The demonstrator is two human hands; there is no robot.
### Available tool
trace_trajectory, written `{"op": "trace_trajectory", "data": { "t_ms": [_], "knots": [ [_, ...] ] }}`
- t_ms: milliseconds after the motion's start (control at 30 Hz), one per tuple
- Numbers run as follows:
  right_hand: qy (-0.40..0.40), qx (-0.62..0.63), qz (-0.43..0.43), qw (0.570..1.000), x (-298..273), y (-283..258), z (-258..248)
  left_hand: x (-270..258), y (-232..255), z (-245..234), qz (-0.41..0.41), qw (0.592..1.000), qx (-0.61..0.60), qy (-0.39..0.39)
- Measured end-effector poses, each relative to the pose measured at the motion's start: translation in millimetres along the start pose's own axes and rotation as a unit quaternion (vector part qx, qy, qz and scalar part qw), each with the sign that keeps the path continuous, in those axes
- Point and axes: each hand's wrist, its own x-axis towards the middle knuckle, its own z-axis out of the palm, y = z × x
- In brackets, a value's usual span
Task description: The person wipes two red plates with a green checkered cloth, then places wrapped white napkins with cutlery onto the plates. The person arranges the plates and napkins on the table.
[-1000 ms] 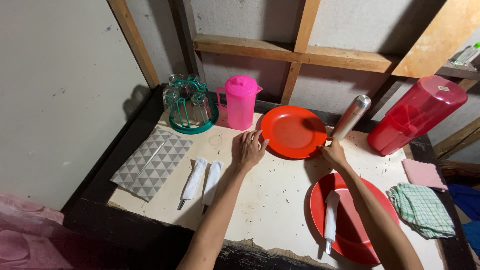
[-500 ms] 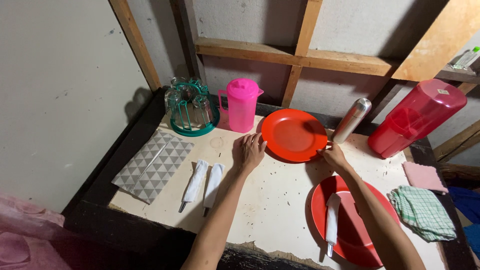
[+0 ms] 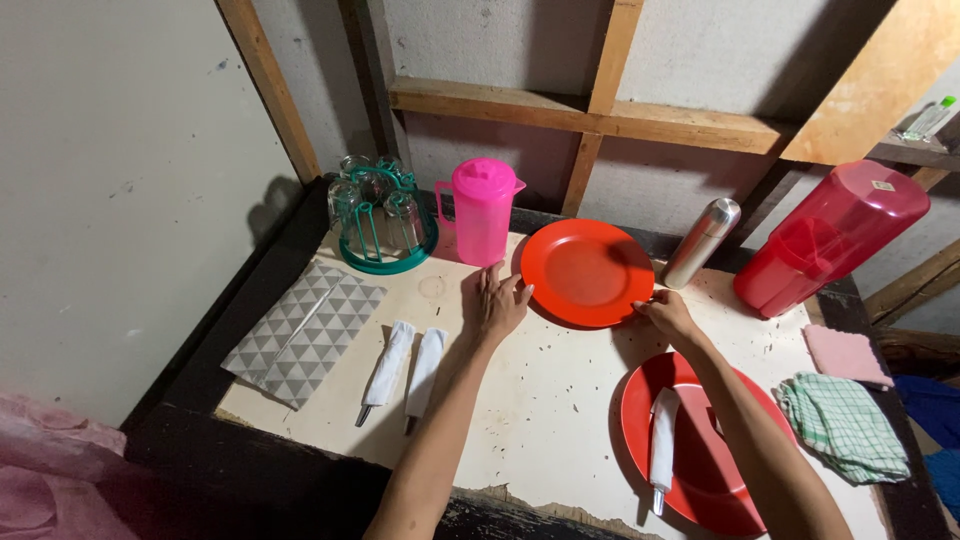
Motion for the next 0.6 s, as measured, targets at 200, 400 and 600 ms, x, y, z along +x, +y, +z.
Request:
{"op": "trace_trajectory", "data": {
  "t_ms": [200,400,600],
  "knots": [
    [-0.005,0.03,-0.007,1.0,6,10,-6,-2,-2,7,-0.013,1.0,0.009,0.021],
    [-0.01,0.044,-0.009,0.999,-15,-10,-7,-5,-1,-1,0.017,0.997,0.003,0.069],
    [-0.023,0.1,-0.018,0.995,-16,-5,-10,-2,-20,28,-0.006,0.996,-0.057,0.073]
  ]
}}
